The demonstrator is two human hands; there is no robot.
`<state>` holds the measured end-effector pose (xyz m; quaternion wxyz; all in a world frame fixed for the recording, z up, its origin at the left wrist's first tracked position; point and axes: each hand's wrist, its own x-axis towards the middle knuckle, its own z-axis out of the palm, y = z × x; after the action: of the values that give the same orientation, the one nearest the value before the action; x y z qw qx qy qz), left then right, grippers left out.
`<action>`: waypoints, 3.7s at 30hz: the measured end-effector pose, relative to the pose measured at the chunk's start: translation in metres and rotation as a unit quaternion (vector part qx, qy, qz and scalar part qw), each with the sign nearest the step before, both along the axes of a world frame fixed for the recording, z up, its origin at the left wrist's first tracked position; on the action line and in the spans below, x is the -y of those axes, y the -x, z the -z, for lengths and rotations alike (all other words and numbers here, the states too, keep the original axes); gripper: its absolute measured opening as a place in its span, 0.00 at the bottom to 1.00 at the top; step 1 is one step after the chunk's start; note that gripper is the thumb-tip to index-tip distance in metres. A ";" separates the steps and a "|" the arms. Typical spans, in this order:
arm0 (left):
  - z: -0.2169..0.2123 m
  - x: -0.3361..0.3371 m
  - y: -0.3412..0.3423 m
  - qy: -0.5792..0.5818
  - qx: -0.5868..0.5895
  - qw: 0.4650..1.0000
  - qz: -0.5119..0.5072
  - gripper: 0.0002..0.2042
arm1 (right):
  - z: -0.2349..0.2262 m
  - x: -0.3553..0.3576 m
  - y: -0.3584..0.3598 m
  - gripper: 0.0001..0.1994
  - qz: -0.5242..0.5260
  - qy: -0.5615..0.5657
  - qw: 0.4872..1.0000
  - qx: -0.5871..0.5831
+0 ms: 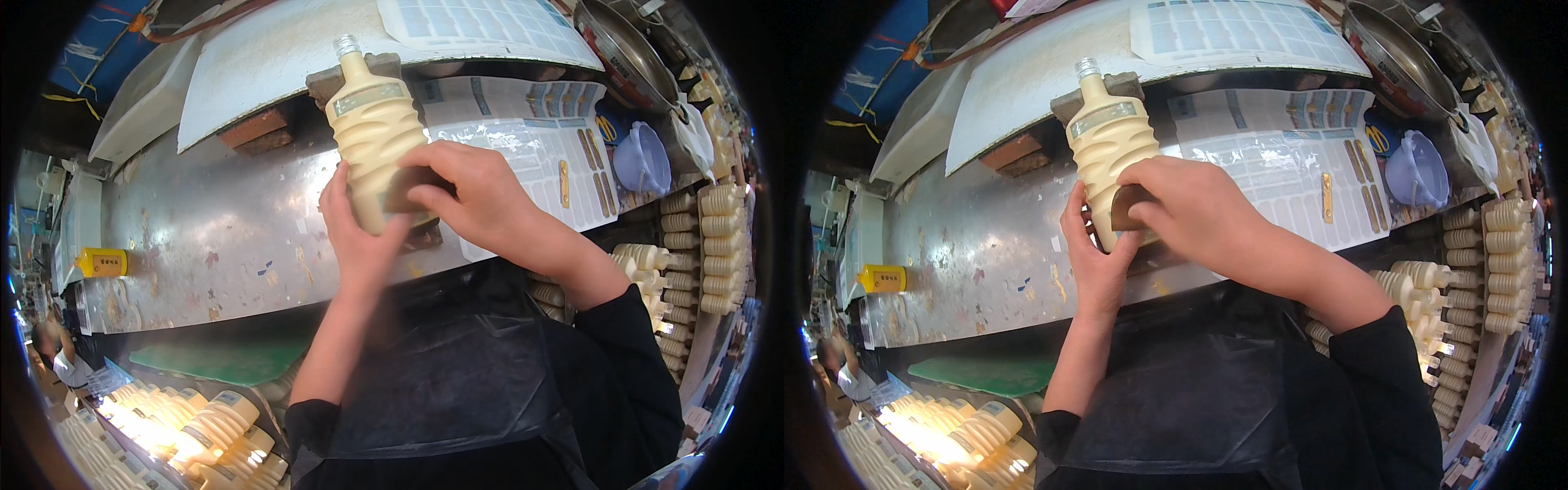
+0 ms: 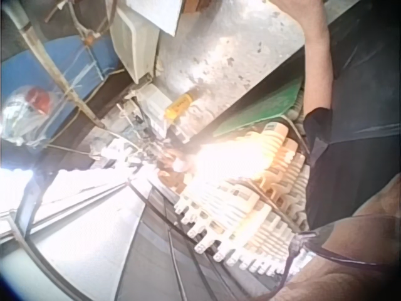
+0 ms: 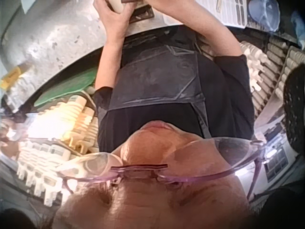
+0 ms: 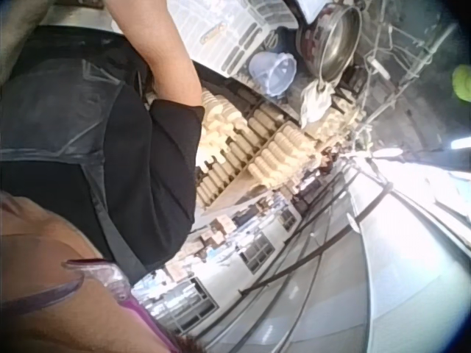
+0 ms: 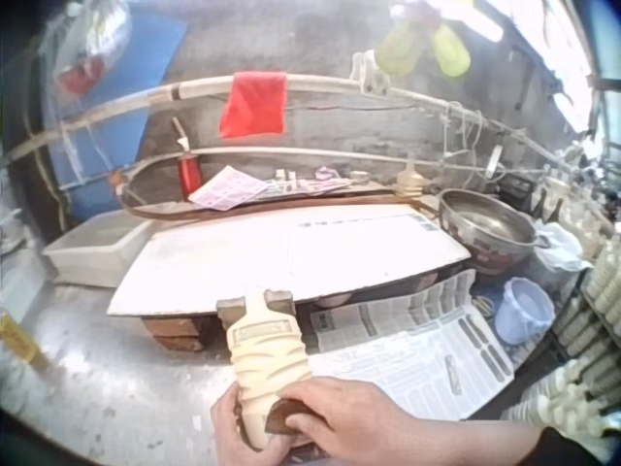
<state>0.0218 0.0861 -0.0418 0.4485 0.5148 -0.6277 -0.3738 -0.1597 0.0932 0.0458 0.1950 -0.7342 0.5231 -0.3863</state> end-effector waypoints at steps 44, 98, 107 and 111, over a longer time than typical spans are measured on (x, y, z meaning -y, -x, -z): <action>0.015 0.003 0.014 0.020 -0.030 0.998 -0.044 0.36 | 0.054 -0.033 -0.008 0.20 0.142 -0.006 0.986 0.086; -0.024 -0.013 -0.005 0.037 0.175 0.984 0.014 0.45 | 0.000 0.054 0.000 0.14 0.186 0.006 0.956 0.226; 0.000 -0.004 -0.016 0.018 0.086 0.994 0.063 0.41 | 0.060 0.076 0.018 0.14 0.263 -0.027 0.954 0.141; 0.005 -0.002 -0.016 0.017 0.065 0.995 0.075 0.40 | 0.092 0.081 0.026 0.10 0.220 -0.097 0.928 0.283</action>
<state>0.0374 0.0876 -0.0468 0.3856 0.4819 -0.6988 -0.3615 -0.1856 0.0127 -0.0467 0.3158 -0.4383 0.6293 -0.5586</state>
